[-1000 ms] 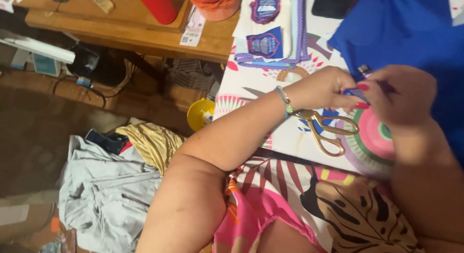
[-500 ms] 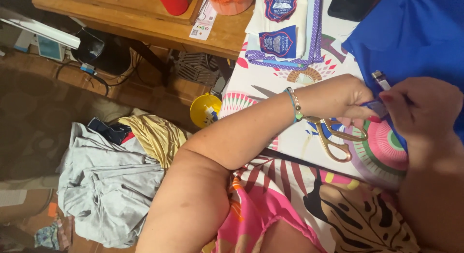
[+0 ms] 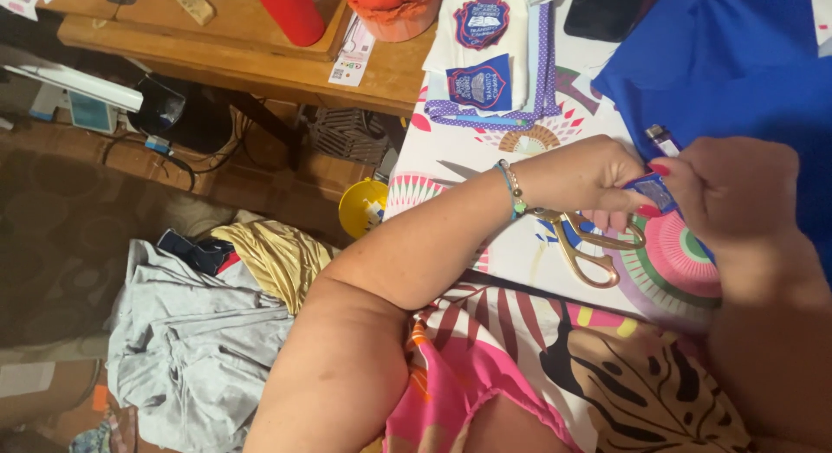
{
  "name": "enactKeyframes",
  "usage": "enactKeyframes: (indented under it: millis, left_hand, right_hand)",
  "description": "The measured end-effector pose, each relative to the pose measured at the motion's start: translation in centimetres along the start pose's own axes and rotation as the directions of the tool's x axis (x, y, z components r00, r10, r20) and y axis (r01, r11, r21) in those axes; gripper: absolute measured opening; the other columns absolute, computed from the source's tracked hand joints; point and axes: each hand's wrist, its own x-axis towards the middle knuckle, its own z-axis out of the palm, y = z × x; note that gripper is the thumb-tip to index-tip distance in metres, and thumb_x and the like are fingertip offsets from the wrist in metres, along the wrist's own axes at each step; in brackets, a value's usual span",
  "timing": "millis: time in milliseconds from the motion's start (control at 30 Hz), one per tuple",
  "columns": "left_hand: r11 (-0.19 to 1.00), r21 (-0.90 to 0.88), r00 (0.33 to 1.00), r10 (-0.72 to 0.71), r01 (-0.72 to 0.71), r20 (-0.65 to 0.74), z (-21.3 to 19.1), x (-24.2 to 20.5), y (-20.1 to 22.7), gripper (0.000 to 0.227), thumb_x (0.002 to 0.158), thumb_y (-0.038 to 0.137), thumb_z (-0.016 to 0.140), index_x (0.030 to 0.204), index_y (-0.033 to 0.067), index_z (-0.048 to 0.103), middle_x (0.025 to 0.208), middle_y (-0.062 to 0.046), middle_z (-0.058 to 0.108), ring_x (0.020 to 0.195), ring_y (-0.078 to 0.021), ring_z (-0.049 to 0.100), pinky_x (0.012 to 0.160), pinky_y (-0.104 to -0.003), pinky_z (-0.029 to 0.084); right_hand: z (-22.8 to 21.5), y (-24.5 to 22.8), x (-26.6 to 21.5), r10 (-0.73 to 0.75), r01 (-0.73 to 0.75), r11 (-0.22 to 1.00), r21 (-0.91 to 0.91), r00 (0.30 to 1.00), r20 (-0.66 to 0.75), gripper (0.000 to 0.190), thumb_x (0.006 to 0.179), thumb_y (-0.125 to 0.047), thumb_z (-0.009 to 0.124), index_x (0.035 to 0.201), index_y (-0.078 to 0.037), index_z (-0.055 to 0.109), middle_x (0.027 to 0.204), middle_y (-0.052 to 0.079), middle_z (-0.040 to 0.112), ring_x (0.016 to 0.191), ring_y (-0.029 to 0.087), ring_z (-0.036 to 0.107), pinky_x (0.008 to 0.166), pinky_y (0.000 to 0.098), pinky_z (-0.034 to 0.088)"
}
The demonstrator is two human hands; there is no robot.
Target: Cutting out embroidered patches from a fabric sheet using scissors
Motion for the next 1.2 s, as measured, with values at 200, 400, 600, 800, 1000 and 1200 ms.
enactKeyframes:
  millis: [200,400,600,800,1000,1200]
  left_hand:
    - [0.991,0.008,0.99,0.137,-0.136,-0.04,-0.2,-0.1,-0.7,0.037,0.092,0.035,0.063,0.066,0.009,0.066,0.067,-0.002,0.077,0.058,-0.0107,0.079,0.051,-0.019,0.061]
    - [0.895,0.308,0.935,0.352,-0.324,-0.041,-1.1,0.3,-3.8,0.045,0.104,0.037,0.053,0.068,0.0113,0.041,0.068,0.001,0.036,0.059,-0.0128,0.036,0.057,-0.031,0.033]
    - [0.958,0.241,0.979,0.183,-0.157,-0.086,-1.4,-0.6,-4.3,0.032,0.099,0.025,0.068,0.071,0.0091,0.067,0.057,-0.008,0.066,0.053,-0.023,0.061,0.056,-0.033,0.052]
    - [0.975,0.176,0.952,0.177,-0.135,-0.25,-1.5,-0.6,-2.6,0.031,0.076,0.011,0.091,0.1,0.003,0.073,0.078,-0.01,0.072,0.076,-0.02,0.069,0.074,-0.036,0.057]
    - [0.995,0.045,0.953,0.094,-0.085,-0.287,-1.4,-0.7,-5.3,0.033,0.07,0.002,0.094,0.091,0.0023,0.069,0.073,-0.002,0.068,0.073,-0.0121,0.062,0.075,-0.03,0.056]
    - [0.991,0.116,0.875,-0.006,0.071,-0.485,-2.9,-1.2,-3.5,0.025,0.076,0.011,0.09,0.072,0.0097,0.065,0.063,-0.001,0.063,0.064,-0.0122,0.056,0.062,-0.028,0.048]
  right_hand:
    - [2.6,1.5,-0.6,-0.012,0.022,0.987,-0.161,0.998,0.061,0.057,0.119,-0.052,0.046,0.076,-0.014,0.051,0.068,0.005,0.051,0.066,0.034,0.055,0.063,0.0455,0.035]
    - [-0.9,-2.1,1.5,-0.015,0.026,0.981,0.195,0.998,-0.054,0.05,0.103,-0.023,0.073,0.065,-0.009,0.043,0.06,0.012,0.046,0.057,0.033,0.045,0.059,0.047,0.027]
    - [-1.6,-3.5,3.0,-0.099,0.197,0.906,0.376,0.96,-0.263,0.042,0.099,-0.031,0.071,0.068,-0.012,0.05,0.058,0.012,0.052,0.06,0.039,0.063,0.051,0.052,0.045]
    - [-1.8,-4.7,3.7,-0.085,0.205,0.907,0.368,0.944,-0.318,0.033,0.097,-0.036,0.072,0.073,-0.017,0.06,0.062,0.004,0.062,0.063,0.029,0.069,0.056,0.0426,0.055]
    - [-2.0,-5.4,3.6,-0.116,0.221,0.931,0.292,0.934,-0.337,0.033,0.096,-0.037,0.072,0.074,-0.015,0.064,0.061,0.007,0.065,0.058,0.03,0.069,0.055,0.0424,0.056]
    - [-1.9,-4.2,3.1,0.117,-0.036,0.931,0.364,0.972,-0.203,0.02,0.093,-0.021,0.065,0.112,-0.018,0.07,0.078,0.005,0.072,0.077,0.029,0.073,0.069,0.0458,0.059]
